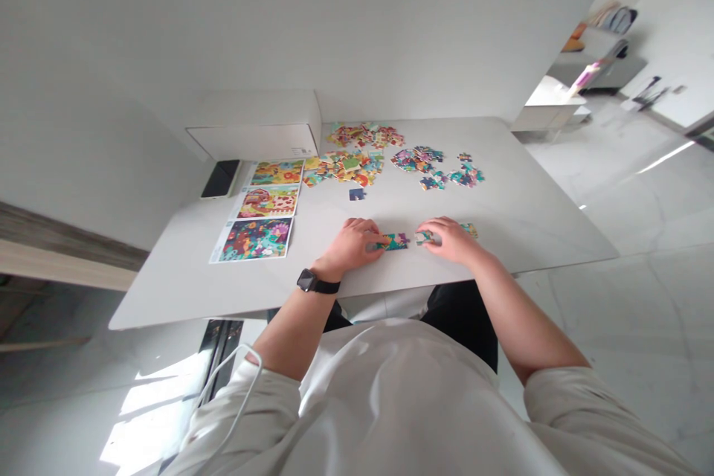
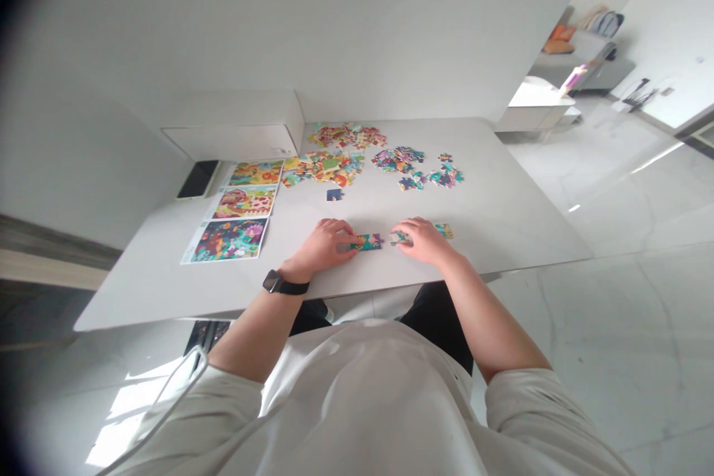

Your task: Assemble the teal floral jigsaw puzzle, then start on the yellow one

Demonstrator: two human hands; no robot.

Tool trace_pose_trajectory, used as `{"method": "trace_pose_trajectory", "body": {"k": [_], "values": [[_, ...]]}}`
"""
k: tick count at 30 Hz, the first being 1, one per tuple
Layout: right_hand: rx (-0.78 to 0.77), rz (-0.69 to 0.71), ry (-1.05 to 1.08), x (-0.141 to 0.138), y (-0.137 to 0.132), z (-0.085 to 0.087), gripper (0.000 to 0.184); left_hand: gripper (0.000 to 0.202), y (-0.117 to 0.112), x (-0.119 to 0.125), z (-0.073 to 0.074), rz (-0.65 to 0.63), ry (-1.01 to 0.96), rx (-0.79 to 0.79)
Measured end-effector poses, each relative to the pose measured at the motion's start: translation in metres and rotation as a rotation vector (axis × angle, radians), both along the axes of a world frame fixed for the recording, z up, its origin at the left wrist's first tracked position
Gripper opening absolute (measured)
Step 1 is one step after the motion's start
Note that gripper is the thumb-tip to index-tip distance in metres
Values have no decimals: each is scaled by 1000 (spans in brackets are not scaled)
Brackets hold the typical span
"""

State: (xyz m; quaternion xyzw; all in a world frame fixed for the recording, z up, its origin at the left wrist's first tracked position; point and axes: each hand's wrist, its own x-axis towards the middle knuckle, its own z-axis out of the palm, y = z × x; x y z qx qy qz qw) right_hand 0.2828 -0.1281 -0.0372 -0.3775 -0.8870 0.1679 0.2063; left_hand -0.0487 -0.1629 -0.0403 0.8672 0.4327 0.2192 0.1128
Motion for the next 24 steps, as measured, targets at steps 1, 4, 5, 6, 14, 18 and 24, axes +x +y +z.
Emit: {"method": "trace_pose_trajectory", "body": {"k": [1, 4, 5, 6, 14, 18, 24], "values": [[2, 0, -1, 0, 0, 0, 34, 27, 0, 0, 0, -1, 1, -4], [12, 2, -2, 1, 1, -1, 35, 35, -1, -1, 2, 1, -1, -14], [15, 5, -2, 1, 1, -2, 35, 37, -1, -1, 3, 5, -5, -15], [18, 9, -2, 2, 1, -3, 36, 38, -2, -1, 4, 9, -7, -15], [8, 7, -18, 1, 2, -1, 36, 31, -4, 2, 4, -31, -3, 8], [-3, 10, -30, -2, 2, 3, 35, 33, -4, 1, 3, -43, -19, 23], [67, -36, 40, 4, 9, 6, 20, 30, 1, -5, 2, 73, -160, 74]]}}
